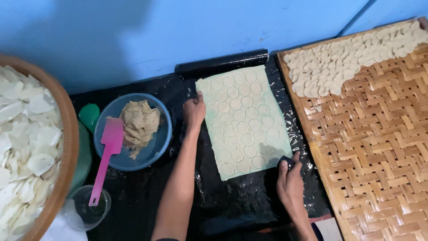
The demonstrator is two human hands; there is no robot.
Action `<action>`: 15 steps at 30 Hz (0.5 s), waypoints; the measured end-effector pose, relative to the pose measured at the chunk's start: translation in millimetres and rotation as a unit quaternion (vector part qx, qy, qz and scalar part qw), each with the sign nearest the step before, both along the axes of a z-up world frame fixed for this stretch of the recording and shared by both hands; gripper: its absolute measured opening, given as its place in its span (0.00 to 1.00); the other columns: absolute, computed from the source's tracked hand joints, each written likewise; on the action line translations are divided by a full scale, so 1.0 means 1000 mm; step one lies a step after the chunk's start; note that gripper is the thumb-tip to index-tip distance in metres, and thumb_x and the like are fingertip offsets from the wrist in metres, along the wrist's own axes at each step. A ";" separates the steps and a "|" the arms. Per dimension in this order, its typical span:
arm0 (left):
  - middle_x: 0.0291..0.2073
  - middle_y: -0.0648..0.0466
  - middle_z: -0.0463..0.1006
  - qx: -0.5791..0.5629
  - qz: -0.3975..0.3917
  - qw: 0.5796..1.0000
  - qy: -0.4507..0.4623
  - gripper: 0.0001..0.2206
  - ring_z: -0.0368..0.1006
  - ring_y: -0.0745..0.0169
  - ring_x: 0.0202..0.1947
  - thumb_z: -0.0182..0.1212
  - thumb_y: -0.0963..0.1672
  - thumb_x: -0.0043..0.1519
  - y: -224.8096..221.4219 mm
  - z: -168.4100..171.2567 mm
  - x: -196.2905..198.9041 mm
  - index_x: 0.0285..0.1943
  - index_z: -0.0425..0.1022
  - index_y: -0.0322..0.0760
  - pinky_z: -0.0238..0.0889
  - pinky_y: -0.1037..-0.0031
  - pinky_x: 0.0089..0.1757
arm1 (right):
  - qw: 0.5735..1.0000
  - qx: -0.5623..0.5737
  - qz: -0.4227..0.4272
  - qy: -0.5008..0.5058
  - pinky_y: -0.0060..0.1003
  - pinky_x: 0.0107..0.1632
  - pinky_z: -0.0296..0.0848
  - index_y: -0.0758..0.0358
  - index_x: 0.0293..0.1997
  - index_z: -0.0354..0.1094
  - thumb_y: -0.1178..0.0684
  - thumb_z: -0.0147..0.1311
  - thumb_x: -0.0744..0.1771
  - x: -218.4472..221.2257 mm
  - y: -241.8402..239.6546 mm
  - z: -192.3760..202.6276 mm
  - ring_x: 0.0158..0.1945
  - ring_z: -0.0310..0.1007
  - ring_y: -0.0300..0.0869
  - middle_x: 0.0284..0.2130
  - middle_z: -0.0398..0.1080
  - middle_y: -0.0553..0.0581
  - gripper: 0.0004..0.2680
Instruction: Cutting out circular pieces of dough and placing them on a tray for drying.
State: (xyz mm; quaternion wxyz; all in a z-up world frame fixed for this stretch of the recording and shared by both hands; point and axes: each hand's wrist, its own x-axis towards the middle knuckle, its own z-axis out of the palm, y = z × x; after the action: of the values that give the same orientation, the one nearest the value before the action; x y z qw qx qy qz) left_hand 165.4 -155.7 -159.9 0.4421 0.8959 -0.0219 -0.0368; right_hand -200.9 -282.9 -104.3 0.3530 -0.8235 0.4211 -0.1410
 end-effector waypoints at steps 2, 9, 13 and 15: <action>0.34 0.37 0.82 0.010 -0.009 1.000 0.006 0.24 0.77 0.36 0.41 0.55 0.54 0.71 0.006 0.010 -0.012 0.37 0.83 0.29 0.66 0.54 0.44 | 0.999 0.033 -0.017 0.016 0.56 0.52 0.70 0.72 0.73 0.44 0.43 0.37 0.72 0.002 0.004 0.013 0.52 0.71 0.73 0.56 0.65 0.83 0.24; 0.55 0.53 0.79 -0.522 -0.097 0.820 0.216 0.17 0.78 0.67 0.49 0.52 0.46 0.70 0.038 0.039 -0.084 0.69 0.68 0.44 0.71 0.72 0.47 | 0.987 0.139 -0.031 0.078 0.55 0.51 0.72 0.63 0.74 0.49 0.41 0.35 0.71 -0.002 -0.006 0.028 0.49 0.76 0.69 0.45 0.74 0.81 0.23; 0.52 0.55 0.80 -0.537 -0.084 0.809 0.224 0.22 0.75 0.70 0.42 0.53 0.44 0.70 0.044 0.019 -0.088 0.75 0.62 0.46 0.67 0.75 0.39 | 0.989 0.102 -0.011 0.103 0.56 0.53 0.70 0.64 0.71 0.54 0.39 0.36 0.72 0.009 -0.037 0.045 0.53 0.73 0.69 0.47 0.73 0.81 0.22; 0.51 0.53 0.80 -0.521 -0.054 0.829 0.199 0.21 0.78 0.71 0.43 0.54 0.42 0.68 0.050 -0.001 -0.087 0.72 0.65 0.42 0.72 0.76 0.43 | 0.996 -0.078 0.009 0.044 0.60 0.51 0.68 0.72 0.68 0.55 0.40 0.41 0.73 0.026 -0.058 0.049 0.52 0.69 0.73 0.52 0.67 0.83 0.23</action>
State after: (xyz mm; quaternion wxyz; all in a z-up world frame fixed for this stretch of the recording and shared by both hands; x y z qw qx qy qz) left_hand 78.3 -105.5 -160.5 0.8351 0.5037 0.0019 -0.2209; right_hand -175.2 -341.1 -55.3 0.2698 -0.8578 0.4165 -0.1337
